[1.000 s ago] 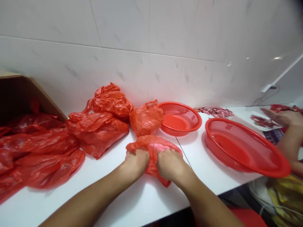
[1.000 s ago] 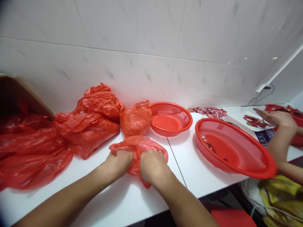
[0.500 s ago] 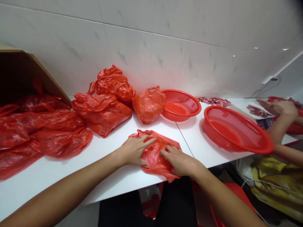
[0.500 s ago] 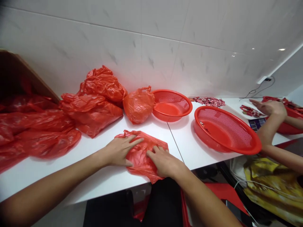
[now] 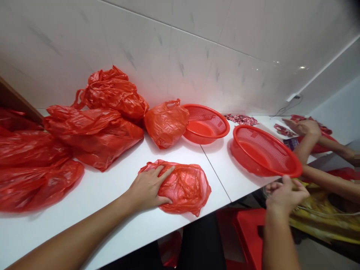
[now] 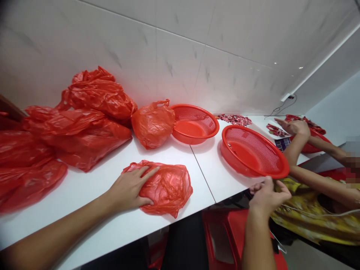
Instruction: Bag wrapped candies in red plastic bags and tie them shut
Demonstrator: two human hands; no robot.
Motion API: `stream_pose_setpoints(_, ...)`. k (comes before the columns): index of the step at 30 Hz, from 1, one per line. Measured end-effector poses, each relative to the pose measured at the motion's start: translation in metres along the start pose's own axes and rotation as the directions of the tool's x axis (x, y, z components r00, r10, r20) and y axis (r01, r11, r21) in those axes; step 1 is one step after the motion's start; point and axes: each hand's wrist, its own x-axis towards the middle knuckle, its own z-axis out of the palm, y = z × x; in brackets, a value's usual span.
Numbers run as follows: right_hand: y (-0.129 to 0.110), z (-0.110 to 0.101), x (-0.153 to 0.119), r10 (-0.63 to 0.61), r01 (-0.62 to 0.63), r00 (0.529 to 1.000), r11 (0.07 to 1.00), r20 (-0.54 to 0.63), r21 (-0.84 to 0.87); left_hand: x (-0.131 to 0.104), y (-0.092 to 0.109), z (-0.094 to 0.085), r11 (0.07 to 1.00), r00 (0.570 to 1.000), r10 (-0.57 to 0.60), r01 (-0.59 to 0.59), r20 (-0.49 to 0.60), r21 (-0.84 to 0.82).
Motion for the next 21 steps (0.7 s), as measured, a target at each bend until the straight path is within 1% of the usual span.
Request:
stream_pose_setpoints(1,-0.005,-0.006,0.020,0.127,-0.127,0.992,0.992,0.016,-0.012,0.001,0.000,0.000,1.000,1.000,0.000,0.000,0.007,0.000)
stream_pose_setpoints(3,-0.014,-0.012,0.050,0.331,-0.327,0.938,0.944,0.100,-0.055,0.001,0.000,0.000,1.000,1.000,0.001,-0.001,0.017,-0.003)
stream_pose_setpoints(5,-0.016,-0.009,0.063,0.434,-0.421,0.880,0.901,0.195,-0.103,0.001,0.000,0.000,1.000,1.000,-0.001,0.001,0.018,-0.009)
stream_pose_setpoints(6,-0.013,-0.007,0.064,0.461,-0.447,0.859,0.887,0.223,-0.115,0.000,0.000,0.001,1.000,1.000,-0.001,0.001,0.017,-0.014)
stream_pose_setpoints(7,-0.009,-0.004,0.063,0.468,-0.454,0.850,0.884,0.241,-0.114,0.000,0.000,0.001,1.000,1.000,0.000,0.000,0.013,-0.019)
stream_pose_setpoints(9,0.004,-0.001,0.053,0.425,-0.423,0.870,0.904,0.252,-0.063,0.000,-0.001,0.002,1.000,1.000,0.005,-0.005,-0.001,-0.028)
stream_pose_setpoints(11,0.017,-0.004,0.038,0.355,-0.371,0.903,0.928,0.244,0.024,0.000,-0.001,0.003,0.999,1.000,0.012,-0.012,-0.019,-0.034)
stream_pose_setpoints(13,0.024,-0.010,0.021,0.275,-0.305,0.930,0.948,0.244,0.095,0.000,-0.002,0.004,0.999,1.000,0.013,-0.014,-0.024,-0.036)
stream_pose_setpoints(14,0.024,-0.013,0.012,0.240,-0.274,0.939,0.955,0.248,0.112,0.000,-0.002,0.005,0.999,1.000,0.011,-0.012,-0.021,-0.036)
stream_pose_setpoints(17,0.008,-0.014,-0.017,0.161,-0.211,0.937,0.968,0.309,0.134,0.000,-0.002,0.005,1.000,1.000,0.007,-0.007,0.002,-0.024)
stream_pose_setpoints(19,-0.010,-0.004,-0.038,0.118,-0.186,0.926,0.970,0.357,0.160,0.000,-0.001,0.004,1.000,1.000,0.007,-0.006,0.017,-0.016)
stream_pose_setpoints(21,-0.025,0.013,-0.061,0.037,-0.114,0.920,0.978,0.390,0.177,0.001,-0.001,0.004,1.000,1.000,0.007,-0.007,0.022,-0.023)
